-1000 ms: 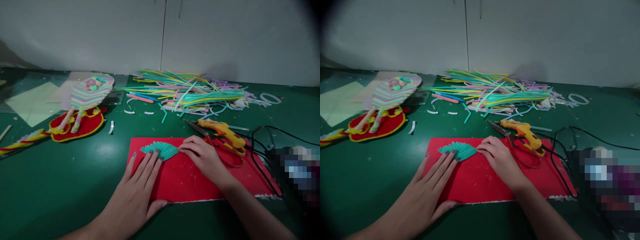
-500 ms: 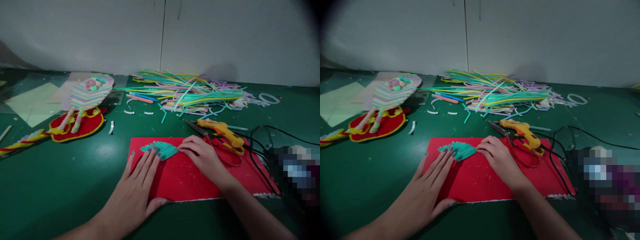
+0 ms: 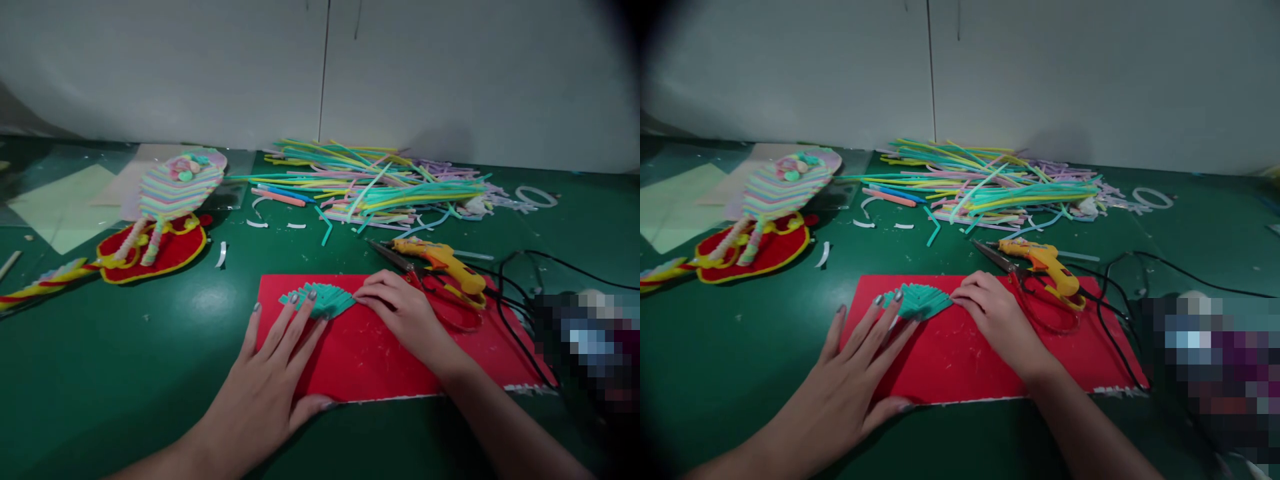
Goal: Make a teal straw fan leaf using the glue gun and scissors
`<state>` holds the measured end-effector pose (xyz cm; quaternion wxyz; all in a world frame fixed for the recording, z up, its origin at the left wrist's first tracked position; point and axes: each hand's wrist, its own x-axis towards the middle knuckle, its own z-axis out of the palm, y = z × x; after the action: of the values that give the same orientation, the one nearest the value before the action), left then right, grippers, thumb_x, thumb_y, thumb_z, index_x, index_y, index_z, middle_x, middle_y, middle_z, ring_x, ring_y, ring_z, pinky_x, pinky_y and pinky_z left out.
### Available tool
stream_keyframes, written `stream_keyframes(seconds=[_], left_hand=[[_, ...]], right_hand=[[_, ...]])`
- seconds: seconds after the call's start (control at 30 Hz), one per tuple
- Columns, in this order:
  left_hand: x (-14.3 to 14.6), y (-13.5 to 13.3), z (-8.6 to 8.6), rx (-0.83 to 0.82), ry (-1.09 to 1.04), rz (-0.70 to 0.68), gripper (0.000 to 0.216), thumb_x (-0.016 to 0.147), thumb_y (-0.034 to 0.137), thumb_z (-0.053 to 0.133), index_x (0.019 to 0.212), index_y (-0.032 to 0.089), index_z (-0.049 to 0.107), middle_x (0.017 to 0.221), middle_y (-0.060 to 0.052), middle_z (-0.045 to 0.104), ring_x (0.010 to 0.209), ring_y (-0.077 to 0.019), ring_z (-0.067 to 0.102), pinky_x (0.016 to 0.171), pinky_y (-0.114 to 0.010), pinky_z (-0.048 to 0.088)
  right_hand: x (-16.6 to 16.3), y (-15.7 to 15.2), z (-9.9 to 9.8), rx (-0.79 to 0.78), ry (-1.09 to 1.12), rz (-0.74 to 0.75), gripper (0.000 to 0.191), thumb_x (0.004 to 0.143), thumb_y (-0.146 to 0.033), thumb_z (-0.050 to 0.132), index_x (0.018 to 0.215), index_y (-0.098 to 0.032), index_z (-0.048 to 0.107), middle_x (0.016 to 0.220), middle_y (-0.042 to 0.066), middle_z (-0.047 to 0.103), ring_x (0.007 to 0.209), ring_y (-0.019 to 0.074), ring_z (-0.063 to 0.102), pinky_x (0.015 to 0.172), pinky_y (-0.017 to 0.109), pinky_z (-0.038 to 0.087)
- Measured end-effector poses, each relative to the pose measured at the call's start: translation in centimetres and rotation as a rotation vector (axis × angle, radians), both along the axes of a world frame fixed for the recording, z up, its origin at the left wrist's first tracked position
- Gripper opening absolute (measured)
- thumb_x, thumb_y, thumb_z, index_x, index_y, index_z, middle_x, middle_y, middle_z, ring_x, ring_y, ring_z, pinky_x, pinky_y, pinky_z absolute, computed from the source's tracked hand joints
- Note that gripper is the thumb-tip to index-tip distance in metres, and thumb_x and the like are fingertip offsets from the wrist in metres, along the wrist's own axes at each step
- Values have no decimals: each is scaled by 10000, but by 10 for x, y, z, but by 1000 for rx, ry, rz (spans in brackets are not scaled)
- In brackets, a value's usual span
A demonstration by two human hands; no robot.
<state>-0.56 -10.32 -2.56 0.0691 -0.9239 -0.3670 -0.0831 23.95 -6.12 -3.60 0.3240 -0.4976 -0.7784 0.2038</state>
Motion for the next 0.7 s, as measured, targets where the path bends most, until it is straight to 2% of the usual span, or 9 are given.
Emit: stream_keyframes(seconds=[0.1,0.2,0.27,0.3,0.4,0.47,0.57,0.7], left_hand=[[-1,-1,1,-57,-61,7,737,850,638,414,1427,184,345,1505,-171,277,1372,-351,273,1112,-596,40],[-5,1,7,-219,-300,50,610,919,461,424,1452,204,277,1501,-123,310,1369,-303,304,1138,-552,107],[-9,6,11,-379,-612,132,500,950,330,380,1438,250,305,1461,-55,402,1349,-249,356,1157,-472,170],[-10,9,12,-467,-801,190,449,956,308,363,1404,275,368,1429,-31,452,1331,-238,388,1154,-442,209],[-10,23,14,-767,-1366,345,353,964,326,363,1255,253,548,1330,-47,560,1277,-249,461,1115,-417,311],[-9,33,13,-908,-1626,379,325,955,321,400,1189,212,597,1259,-69,615,1237,-251,505,1095,-426,348],[-9,45,10,-988,-1817,413,288,935,279,452,1120,164,639,1216,-87,641,1207,-248,535,1088,-416,370],[-12,50,7,-1042,-1873,468,260,892,239,540,1106,137,647,1206,-107,645,1194,-249,546,1087,-390,383]], right_hand=[[0,0,0,12,-10,-5,164,903,-209,513,903,-229,676,930,45,623,886,160,611,809,291,515],[0,0,-1,23,-21,-6,165,902,-215,514,914,-236,678,932,45,627,885,164,614,803,301,519],[1,0,-1,26,-19,-2,165,906,-222,511,921,-235,675,935,47,626,889,163,612,803,303,518],[1,0,-1,28,-16,1,165,908,-222,509,924,-230,673,938,48,624,892,162,610,803,302,516],[0,-1,0,32,-10,8,158,912,-218,507,927,-212,664,943,56,618,899,159,601,801,294,511],[-1,-1,1,32,-9,4,147,910,-210,512,922,-209,659,934,55,617,888,156,598,790,288,509],[-2,-1,2,31,-9,0,135,901,-189,525,916,-213,657,919,51,619,872,153,599,777,282,508],[-2,0,3,43,-9,-2,130,893,-176,535,908,-211,659,914,49,622,871,150,601,772,274,507]])
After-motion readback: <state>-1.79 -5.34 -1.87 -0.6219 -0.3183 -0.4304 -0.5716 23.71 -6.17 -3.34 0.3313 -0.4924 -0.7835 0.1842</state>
